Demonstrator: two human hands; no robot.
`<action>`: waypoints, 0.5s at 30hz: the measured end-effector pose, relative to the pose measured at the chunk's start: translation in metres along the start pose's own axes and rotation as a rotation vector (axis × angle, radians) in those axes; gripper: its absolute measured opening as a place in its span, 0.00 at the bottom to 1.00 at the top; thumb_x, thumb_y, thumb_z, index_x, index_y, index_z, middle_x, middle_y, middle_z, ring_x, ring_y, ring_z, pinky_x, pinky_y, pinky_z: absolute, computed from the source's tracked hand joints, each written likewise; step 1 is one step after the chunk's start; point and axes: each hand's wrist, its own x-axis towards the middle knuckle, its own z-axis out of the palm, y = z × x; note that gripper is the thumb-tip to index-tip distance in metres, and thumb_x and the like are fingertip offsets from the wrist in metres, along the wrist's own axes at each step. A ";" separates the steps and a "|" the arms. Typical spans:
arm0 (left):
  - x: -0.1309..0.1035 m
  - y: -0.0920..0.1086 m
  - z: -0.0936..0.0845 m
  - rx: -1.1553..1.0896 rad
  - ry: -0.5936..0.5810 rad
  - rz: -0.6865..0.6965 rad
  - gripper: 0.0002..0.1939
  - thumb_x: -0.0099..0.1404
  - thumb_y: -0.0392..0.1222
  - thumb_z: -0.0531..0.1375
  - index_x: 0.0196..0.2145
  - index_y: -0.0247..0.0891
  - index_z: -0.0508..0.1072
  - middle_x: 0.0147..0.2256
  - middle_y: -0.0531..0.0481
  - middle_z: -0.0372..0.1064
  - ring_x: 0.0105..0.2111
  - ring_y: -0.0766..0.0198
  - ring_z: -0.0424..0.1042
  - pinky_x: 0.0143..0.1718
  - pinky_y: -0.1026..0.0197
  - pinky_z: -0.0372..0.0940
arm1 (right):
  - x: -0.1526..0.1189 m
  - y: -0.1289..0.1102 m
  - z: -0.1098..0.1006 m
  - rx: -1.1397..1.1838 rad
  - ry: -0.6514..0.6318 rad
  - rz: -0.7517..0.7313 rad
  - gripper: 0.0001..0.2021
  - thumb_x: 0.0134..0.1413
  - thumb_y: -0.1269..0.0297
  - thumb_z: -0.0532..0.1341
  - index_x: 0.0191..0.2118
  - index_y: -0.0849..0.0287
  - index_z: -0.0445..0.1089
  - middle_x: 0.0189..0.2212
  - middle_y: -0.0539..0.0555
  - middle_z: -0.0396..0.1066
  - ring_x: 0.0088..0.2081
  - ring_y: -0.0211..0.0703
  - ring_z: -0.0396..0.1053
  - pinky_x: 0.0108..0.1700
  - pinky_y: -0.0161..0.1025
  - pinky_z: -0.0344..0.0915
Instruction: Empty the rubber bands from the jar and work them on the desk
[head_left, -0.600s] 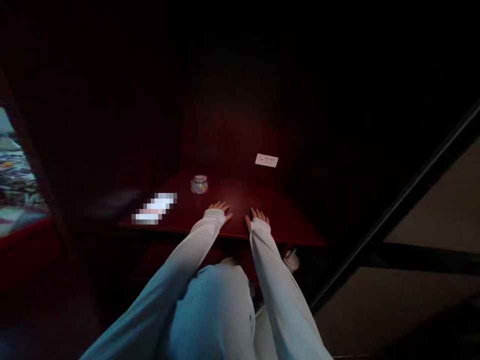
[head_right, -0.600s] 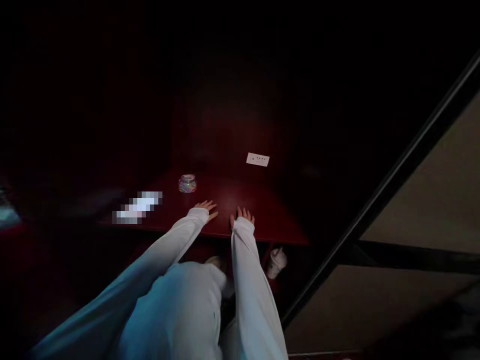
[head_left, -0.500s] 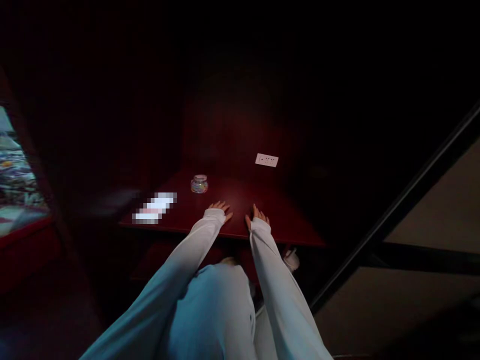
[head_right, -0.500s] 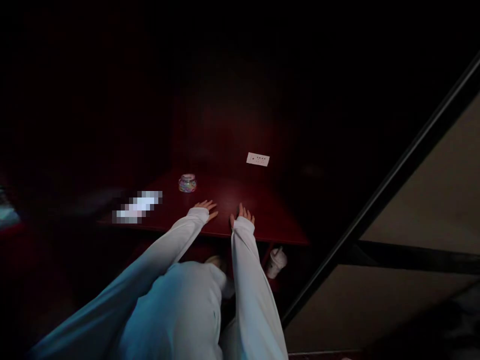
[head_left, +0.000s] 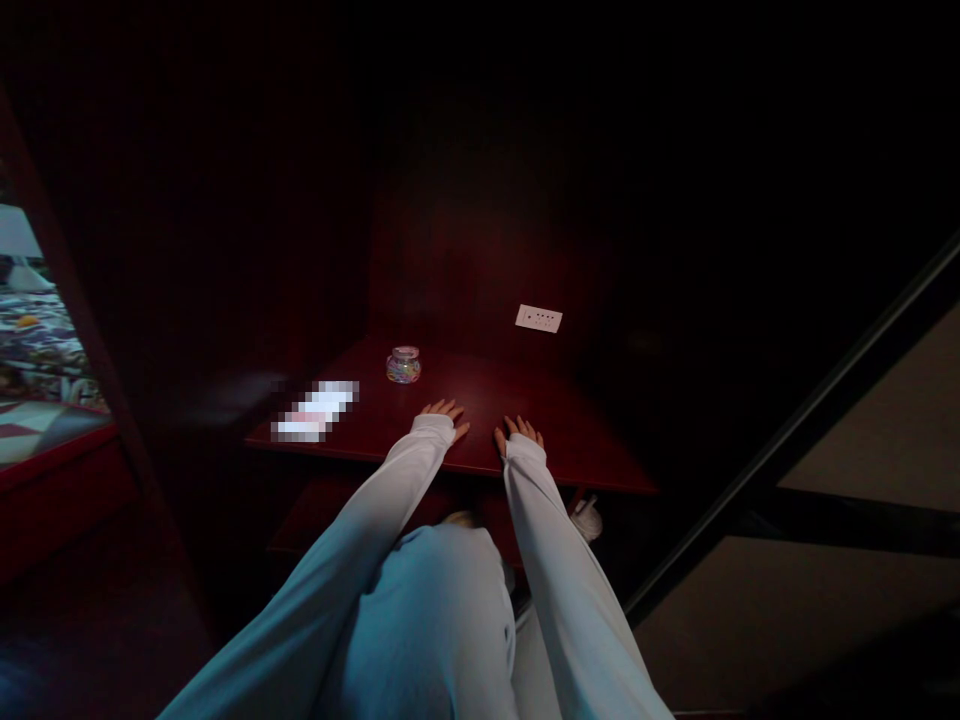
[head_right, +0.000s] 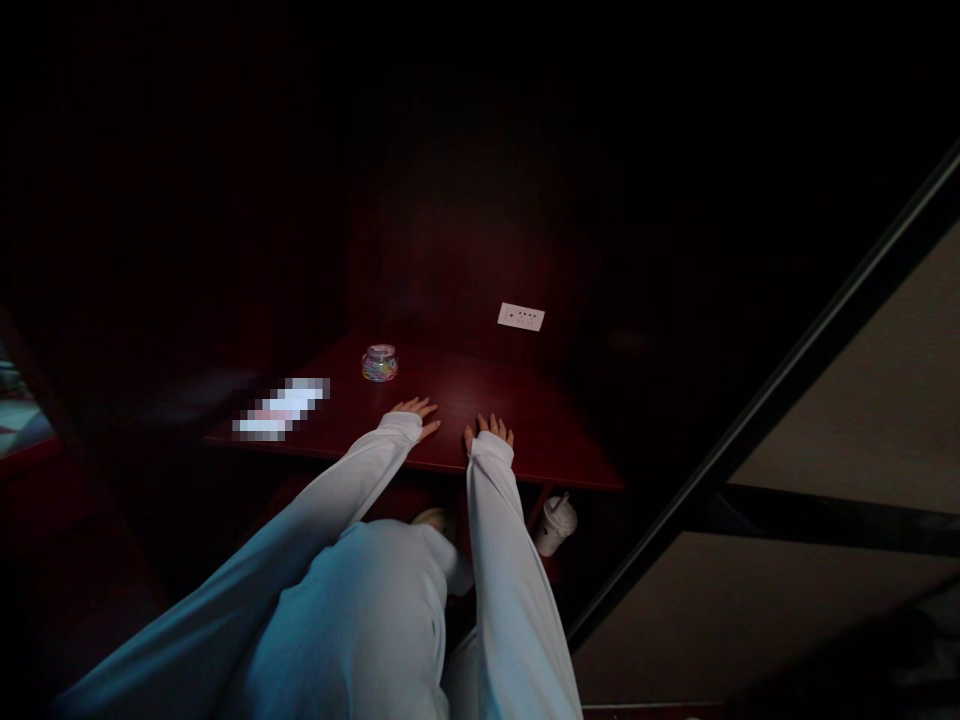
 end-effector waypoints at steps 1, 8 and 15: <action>0.000 0.000 0.000 -0.002 -0.002 -0.001 0.29 0.75 0.56 0.48 0.68 0.46 0.62 0.72 0.51 0.50 0.73 0.54 0.47 0.71 0.51 0.45 | 0.000 0.000 -0.001 -0.001 -0.001 0.001 0.28 0.72 0.53 0.46 0.73 0.52 0.54 0.74 0.52 0.48 0.74 0.44 0.44 0.74 0.46 0.41; 0.000 0.001 -0.001 -0.007 -0.002 -0.004 0.28 0.75 0.56 0.48 0.68 0.47 0.62 0.72 0.52 0.50 0.73 0.55 0.47 0.71 0.51 0.44 | 0.002 0.001 0.001 0.001 0.000 -0.004 0.28 0.71 0.53 0.46 0.73 0.51 0.54 0.74 0.52 0.47 0.74 0.44 0.44 0.74 0.46 0.41; -0.002 0.002 -0.003 -0.013 0.000 -0.006 0.28 0.75 0.55 0.49 0.68 0.46 0.63 0.72 0.51 0.50 0.73 0.55 0.47 0.71 0.52 0.46 | 0.004 0.001 0.002 0.007 -0.002 -0.002 0.28 0.71 0.52 0.47 0.72 0.51 0.54 0.74 0.52 0.48 0.74 0.44 0.44 0.74 0.46 0.41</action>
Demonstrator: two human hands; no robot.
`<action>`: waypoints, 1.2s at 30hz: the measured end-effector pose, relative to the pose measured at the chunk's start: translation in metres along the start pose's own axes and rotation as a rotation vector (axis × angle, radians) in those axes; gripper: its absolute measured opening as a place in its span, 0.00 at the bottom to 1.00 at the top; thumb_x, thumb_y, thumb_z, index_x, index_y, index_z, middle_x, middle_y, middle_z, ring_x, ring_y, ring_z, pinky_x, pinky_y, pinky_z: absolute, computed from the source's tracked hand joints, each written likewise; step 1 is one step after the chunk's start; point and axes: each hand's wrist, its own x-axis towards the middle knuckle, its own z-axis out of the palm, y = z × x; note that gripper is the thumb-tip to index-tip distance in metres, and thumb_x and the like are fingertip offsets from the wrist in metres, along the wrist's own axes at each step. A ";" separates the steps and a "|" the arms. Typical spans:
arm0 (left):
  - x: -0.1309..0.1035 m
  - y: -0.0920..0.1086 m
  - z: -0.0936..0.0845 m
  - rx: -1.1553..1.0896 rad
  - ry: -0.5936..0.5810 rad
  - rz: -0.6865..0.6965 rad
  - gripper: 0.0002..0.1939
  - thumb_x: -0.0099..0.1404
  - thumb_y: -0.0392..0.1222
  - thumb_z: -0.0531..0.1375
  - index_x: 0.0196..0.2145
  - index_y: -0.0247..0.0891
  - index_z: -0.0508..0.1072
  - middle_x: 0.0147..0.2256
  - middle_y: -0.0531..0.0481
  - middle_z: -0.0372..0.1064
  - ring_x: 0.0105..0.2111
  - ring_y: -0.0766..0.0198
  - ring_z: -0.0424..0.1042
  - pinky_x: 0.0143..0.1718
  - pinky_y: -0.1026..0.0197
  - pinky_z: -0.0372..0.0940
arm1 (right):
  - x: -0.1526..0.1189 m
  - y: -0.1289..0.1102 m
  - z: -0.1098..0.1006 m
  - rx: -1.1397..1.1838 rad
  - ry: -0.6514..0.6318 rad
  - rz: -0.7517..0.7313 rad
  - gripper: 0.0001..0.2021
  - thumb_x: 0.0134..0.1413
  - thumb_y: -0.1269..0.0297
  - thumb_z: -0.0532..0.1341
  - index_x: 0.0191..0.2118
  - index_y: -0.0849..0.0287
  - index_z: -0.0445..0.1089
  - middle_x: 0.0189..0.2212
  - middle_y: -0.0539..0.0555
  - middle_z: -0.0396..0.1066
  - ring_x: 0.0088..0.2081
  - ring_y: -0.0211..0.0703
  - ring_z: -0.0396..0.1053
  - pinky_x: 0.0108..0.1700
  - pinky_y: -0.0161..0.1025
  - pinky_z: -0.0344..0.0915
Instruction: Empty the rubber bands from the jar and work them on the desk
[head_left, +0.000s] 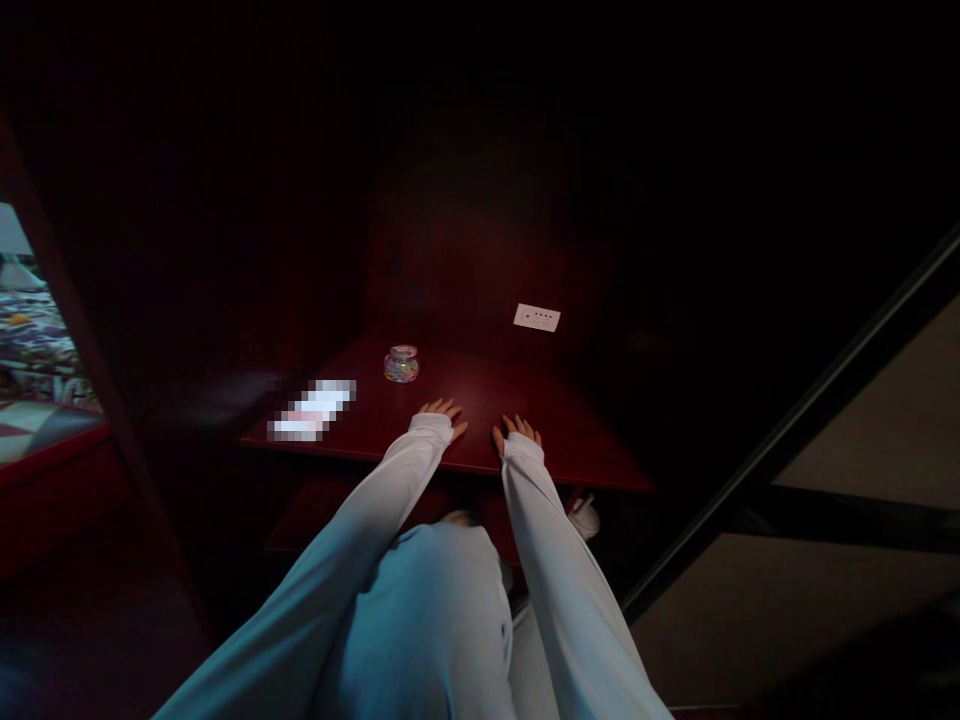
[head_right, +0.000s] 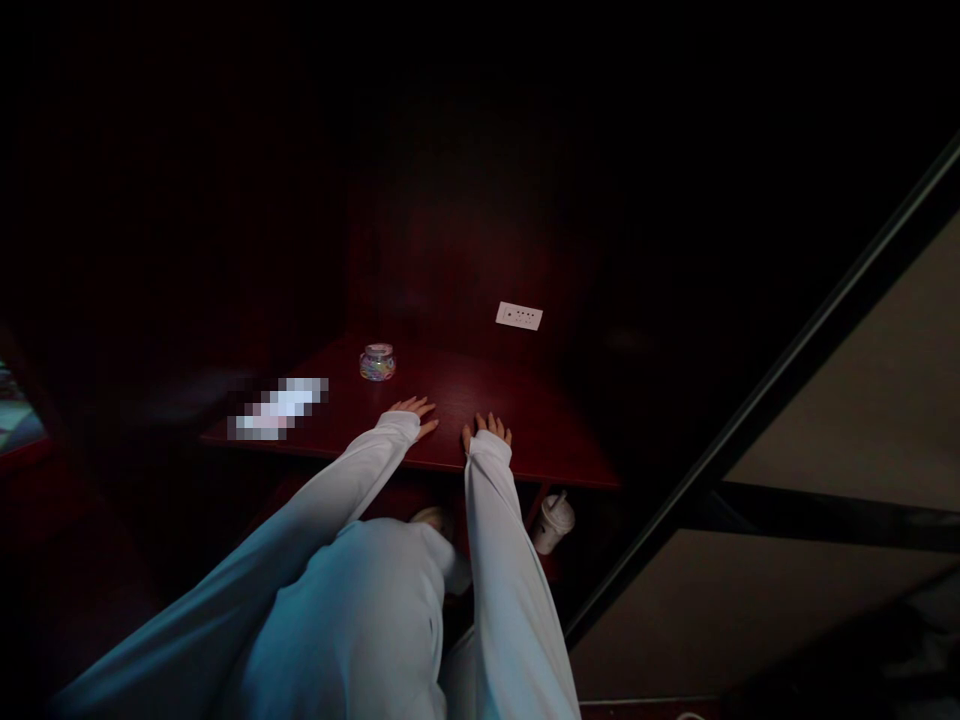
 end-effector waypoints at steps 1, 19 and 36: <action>0.000 0.000 -0.001 0.002 -0.001 0.002 0.28 0.75 0.55 0.49 0.68 0.46 0.63 0.72 0.51 0.50 0.73 0.55 0.47 0.71 0.52 0.46 | 0.000 0.000 0.000 0.001 0.000 0.001 0.28 0.71 0.53 0.47 0.72 0.51 0.54 0.74 0.52 0.48 0.74 0.44 0.44 0.74 0.46 0.41; 0.000 -0.001 0.001 0.001 0.017 0.013 0.28 0.74 0.56 0.49 0.67 0.46 0.64 0.71 0.51 0.52 0.72 0.54 0.48 0.71 0.51 0.45 | 0.006 0.005 0.008 -0.001 0.031 -0.015 0.29 0.70 0.52 0.47 0.72 0.51 0.55 0.74 0.52 0.49 0.74 0.44 0.45 0.73 0.47 0.42; 0.001 -0.004 0.001 0.010 0.000 0.022 0.28 0.74 0.57 0.49 0.67 0.50 0.63 0.71 0.52 0.54 0.72 0.55 0.48 0.71 0.50 0.45 | 0.001 0.003 0.003 0.009 0.027 -0.002 0.28 0.70 0.52 0.47 0.72 0.51 0.55 0.74 0.51 0.49 0.74 0.44 0.45 0.73 0.46 0.41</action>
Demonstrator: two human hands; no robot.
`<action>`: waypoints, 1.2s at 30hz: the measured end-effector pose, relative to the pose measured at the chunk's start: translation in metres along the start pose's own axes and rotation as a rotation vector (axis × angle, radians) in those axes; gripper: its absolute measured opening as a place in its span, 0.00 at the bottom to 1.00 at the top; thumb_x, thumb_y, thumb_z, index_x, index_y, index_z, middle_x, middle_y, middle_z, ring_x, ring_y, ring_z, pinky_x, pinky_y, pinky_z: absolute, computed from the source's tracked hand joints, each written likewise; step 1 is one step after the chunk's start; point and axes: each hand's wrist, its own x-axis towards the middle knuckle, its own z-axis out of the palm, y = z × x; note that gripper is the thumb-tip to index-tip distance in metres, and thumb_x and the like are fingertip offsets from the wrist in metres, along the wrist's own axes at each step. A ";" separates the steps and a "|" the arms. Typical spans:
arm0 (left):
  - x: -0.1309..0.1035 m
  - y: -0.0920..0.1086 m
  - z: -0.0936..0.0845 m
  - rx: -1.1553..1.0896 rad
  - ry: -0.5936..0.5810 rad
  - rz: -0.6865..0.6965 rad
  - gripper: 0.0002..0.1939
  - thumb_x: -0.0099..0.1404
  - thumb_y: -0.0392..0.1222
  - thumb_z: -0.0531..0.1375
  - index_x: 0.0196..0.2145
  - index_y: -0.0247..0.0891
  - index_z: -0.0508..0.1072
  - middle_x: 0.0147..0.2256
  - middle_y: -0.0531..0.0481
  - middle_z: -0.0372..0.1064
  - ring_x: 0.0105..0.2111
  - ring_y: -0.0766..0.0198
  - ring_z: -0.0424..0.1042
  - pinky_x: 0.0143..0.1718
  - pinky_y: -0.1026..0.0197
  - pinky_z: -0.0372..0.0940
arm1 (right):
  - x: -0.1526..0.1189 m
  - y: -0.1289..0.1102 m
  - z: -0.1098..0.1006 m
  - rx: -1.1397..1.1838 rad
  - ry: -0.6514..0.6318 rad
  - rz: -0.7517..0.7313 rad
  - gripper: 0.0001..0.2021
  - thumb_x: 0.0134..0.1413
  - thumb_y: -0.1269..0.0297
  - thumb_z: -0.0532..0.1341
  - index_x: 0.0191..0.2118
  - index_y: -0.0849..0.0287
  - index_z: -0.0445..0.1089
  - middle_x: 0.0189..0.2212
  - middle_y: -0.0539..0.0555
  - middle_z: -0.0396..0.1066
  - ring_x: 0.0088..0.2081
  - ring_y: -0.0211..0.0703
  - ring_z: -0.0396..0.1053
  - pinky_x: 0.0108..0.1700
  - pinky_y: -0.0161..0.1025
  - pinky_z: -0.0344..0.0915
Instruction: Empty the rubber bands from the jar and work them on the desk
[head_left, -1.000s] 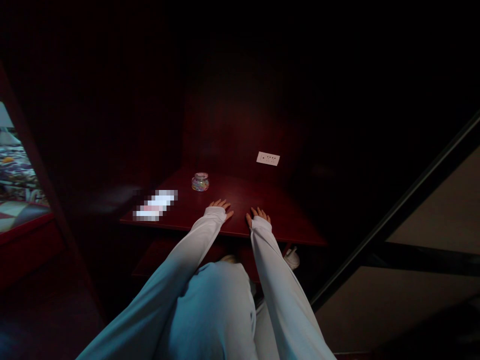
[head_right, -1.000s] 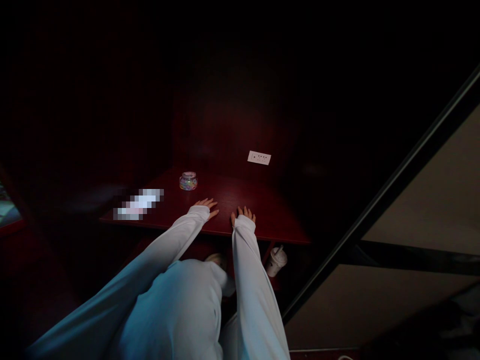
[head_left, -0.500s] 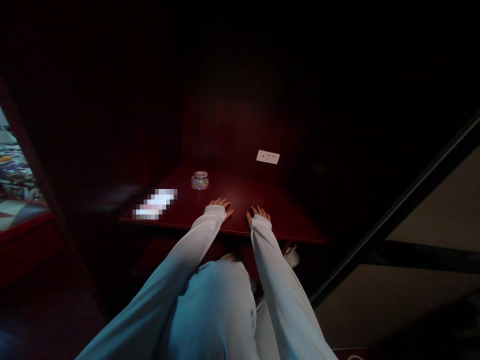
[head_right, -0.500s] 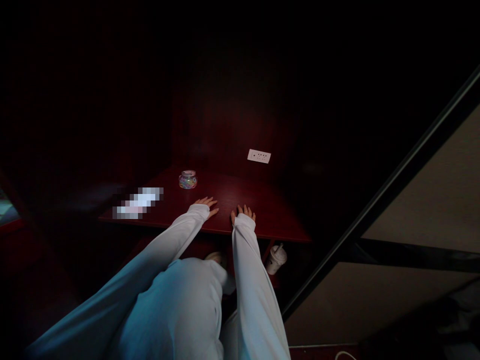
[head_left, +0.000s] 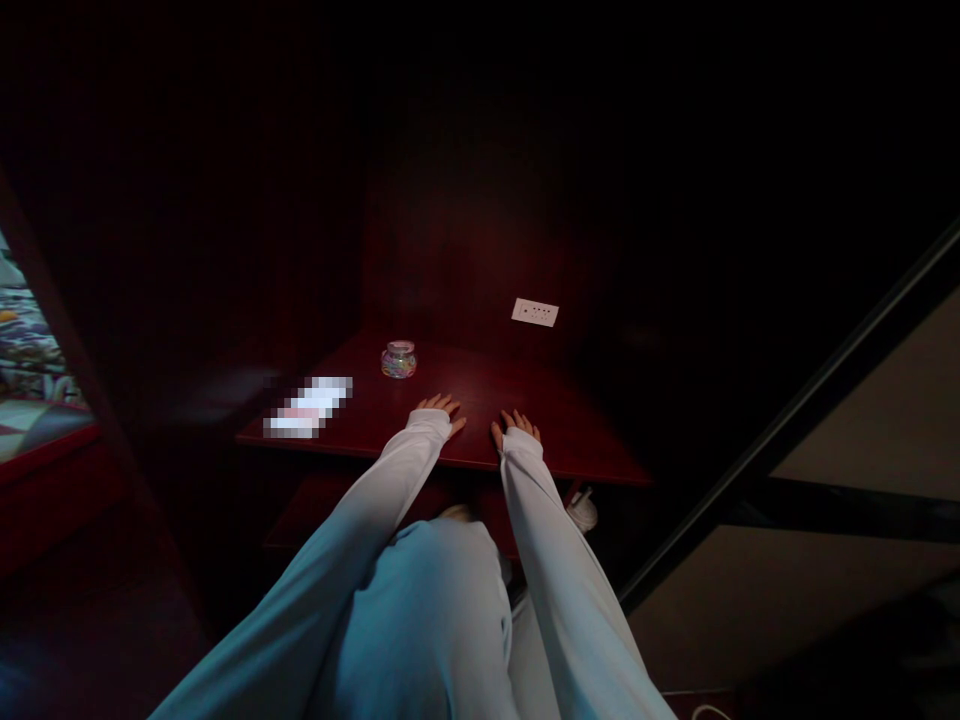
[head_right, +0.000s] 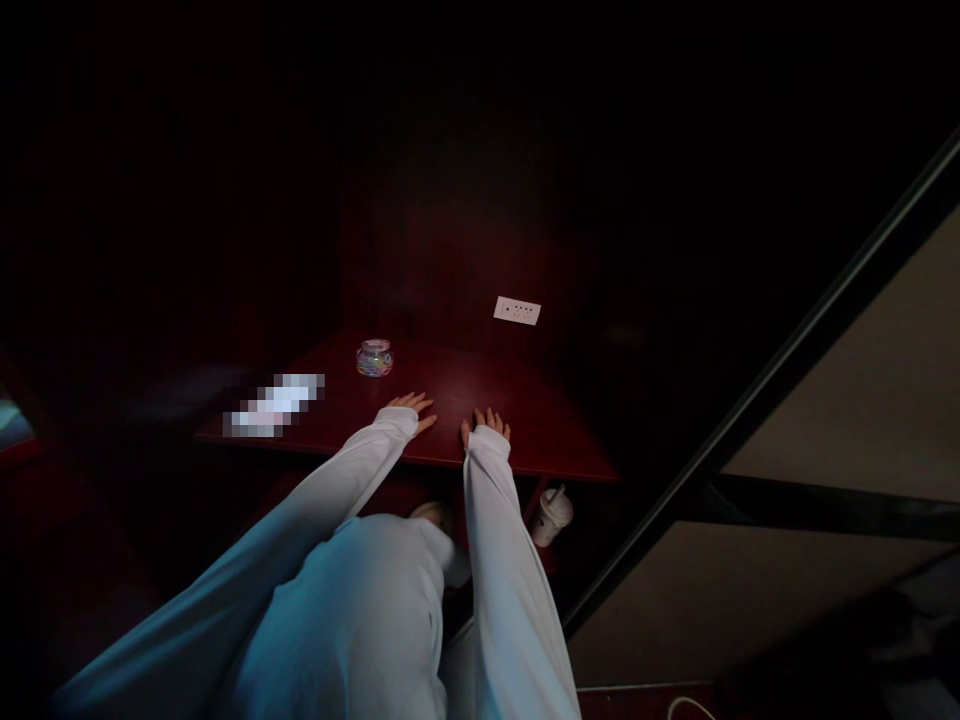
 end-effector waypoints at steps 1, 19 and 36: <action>0.000 0.000 0.000 -0.001 0.002 0.001 0.28 0.74 0.57 0.49 0.67 0.50 0.63 0.71 0.52 0.54 0.72 0.55 0.48 0.71 0.50 0.45 | 0.000 0.000 0.000 0.001 0.000 0.002 0.28 0.70 0.52 0.47 0.72 0.51 0.55 0.74 0.51 0.49 0.74 0.44 0.45 0.73 0.46 0.41; -0.003 0.001 -0.005 -0.006 -0.006 0.008 0.29 0.73 0.57 0.49 0.68 0.47 0.63 0.71 0.51 0.54 0.72 0.54 0.48 0.71 0.50 0.46 | -0.001 0.001 0.000 0.016 0.015 -0.013 0.28 0.70 0.52 0.47 0.72 0.51 0.56 0.73 0.53 0.50 0.74 0.45 0.46 0.73 0.47 0.42; -0.005 0.002 -0.007 -0.017 -0.013 -0.001 0.29 0.74 0.56 0.50 0.67 0.46 0.63 0.71 0.51 0.52 0.72 0.55 0.47 0.71 0.52 0.45 | -0.002 -0.001 -0.004 0.038 -0.011 0.001 0.28 0.70 0.53 0.48 0.72 0.52 0.56 0.74 0.53 0.49 0.74 0.45 0.45 0.74 0.48 0.40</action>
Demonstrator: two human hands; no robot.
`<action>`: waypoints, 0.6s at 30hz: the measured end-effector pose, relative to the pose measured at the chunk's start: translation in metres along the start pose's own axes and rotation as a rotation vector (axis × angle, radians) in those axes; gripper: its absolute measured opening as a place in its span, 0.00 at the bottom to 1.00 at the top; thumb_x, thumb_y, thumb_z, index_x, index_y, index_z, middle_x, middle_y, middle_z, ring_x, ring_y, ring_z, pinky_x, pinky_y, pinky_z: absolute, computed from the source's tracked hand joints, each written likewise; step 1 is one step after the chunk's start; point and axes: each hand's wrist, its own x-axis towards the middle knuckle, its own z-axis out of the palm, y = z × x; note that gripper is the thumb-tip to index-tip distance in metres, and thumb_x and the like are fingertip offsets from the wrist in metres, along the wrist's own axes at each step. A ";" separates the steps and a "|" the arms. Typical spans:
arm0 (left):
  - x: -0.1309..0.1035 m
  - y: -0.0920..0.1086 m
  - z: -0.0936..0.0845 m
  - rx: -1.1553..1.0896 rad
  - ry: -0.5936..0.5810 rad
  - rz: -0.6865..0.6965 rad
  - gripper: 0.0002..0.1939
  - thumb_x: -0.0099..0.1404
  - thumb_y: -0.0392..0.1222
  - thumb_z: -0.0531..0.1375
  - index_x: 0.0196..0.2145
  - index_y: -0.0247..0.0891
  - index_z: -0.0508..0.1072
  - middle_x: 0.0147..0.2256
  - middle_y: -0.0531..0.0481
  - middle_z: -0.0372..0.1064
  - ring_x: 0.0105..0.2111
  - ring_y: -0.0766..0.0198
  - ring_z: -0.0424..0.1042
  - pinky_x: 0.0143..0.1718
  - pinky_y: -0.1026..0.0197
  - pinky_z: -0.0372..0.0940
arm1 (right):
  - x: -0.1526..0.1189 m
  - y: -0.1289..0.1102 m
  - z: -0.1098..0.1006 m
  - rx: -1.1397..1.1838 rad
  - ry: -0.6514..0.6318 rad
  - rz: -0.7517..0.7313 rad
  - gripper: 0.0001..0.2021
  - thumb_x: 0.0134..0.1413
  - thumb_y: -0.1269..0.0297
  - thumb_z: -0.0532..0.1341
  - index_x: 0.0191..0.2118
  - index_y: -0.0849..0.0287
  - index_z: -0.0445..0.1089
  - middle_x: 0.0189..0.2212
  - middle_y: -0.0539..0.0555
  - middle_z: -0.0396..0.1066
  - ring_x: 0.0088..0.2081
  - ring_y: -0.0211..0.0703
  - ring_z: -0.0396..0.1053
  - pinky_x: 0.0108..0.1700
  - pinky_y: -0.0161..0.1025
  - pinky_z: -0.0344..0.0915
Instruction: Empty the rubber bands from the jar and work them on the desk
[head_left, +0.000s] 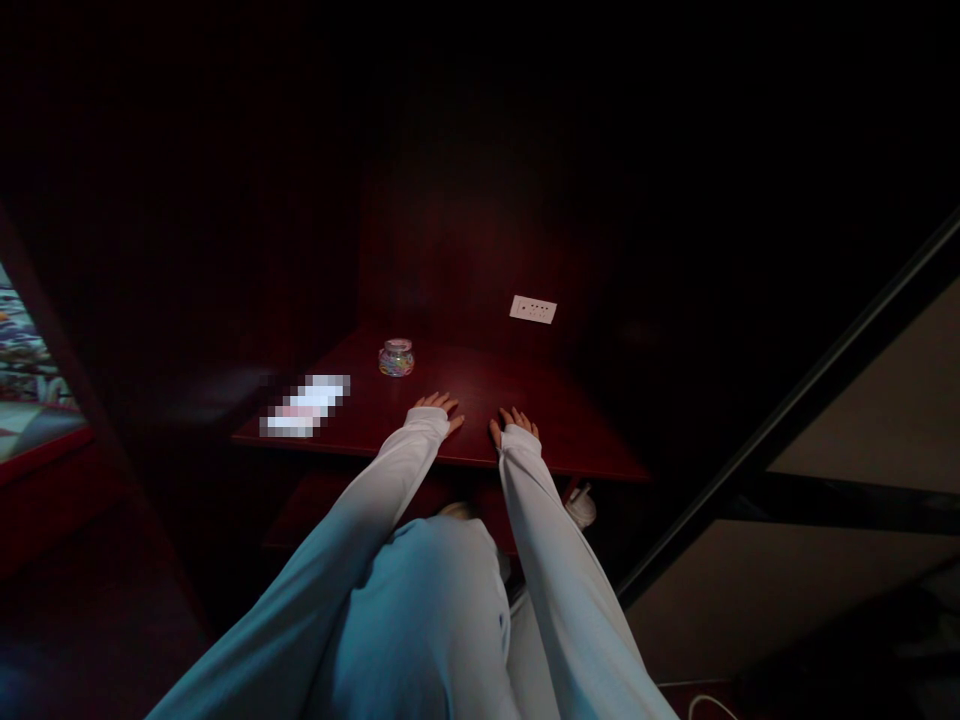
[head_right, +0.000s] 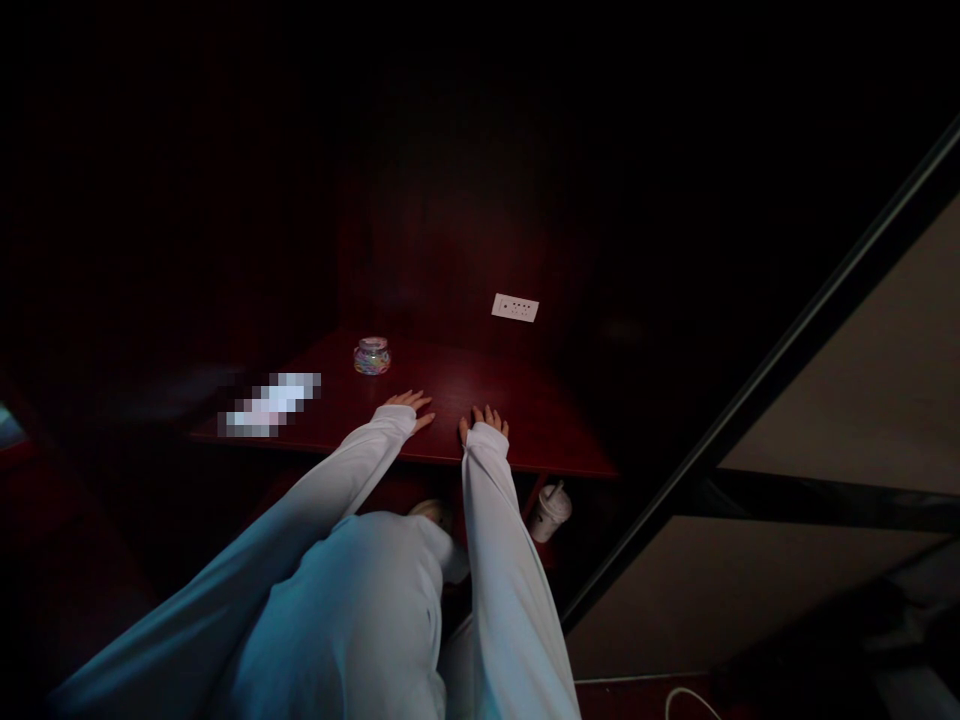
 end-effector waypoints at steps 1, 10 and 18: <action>0.000 0.000 0.000 0.003 0.000 0.000 0.29 0.74 0.56 0.50 0.68 0.46 0.63 0.72 0.50 0.52 0.72 0.55 0.47 0.71 0.52 0.45 | 0.000 0.000 -0.001 -0.003 -0.002 0.001 0.28 0.70 0.53 0.48 0.72 0.52 0.56 0.74 0.53 0.49 0.74 0.45 0.45 0.74 0.47 0.40; 0.001 -0.001 0.001 0.029 0.015 0.015 0.28 0.74 0.56 0.49 0.67 0.48 0.63 0.71 0.51 0.53 0.72 0.54 0.49 0.71 0.50 0.45 | -0.002 -0.001 -0.002 -0.031 0.002 0.001 0.28 0.71 0.53 0.47 0.72 0.51 0.56 0.74 0.52 0.49 0.74 0.45 0.46 0.73 0.46 0.42; -0.001 0.001 -0.001 -0.004 0.021 0.011 0.28 0.74 0.55 0.50 0.67 0.45 0.64 0.71 0.49 0.54 0.72 0.53 0.49 0.71 0.50 0.46 | -0.003 0.000 0.000 -0.020 0.028 -0.012 0.28 0.70 0.53 0.48 0.72 0.52 0.56 0.73 0.52 0.50 0.74 0.45 0.46 0.73 0.47 0.42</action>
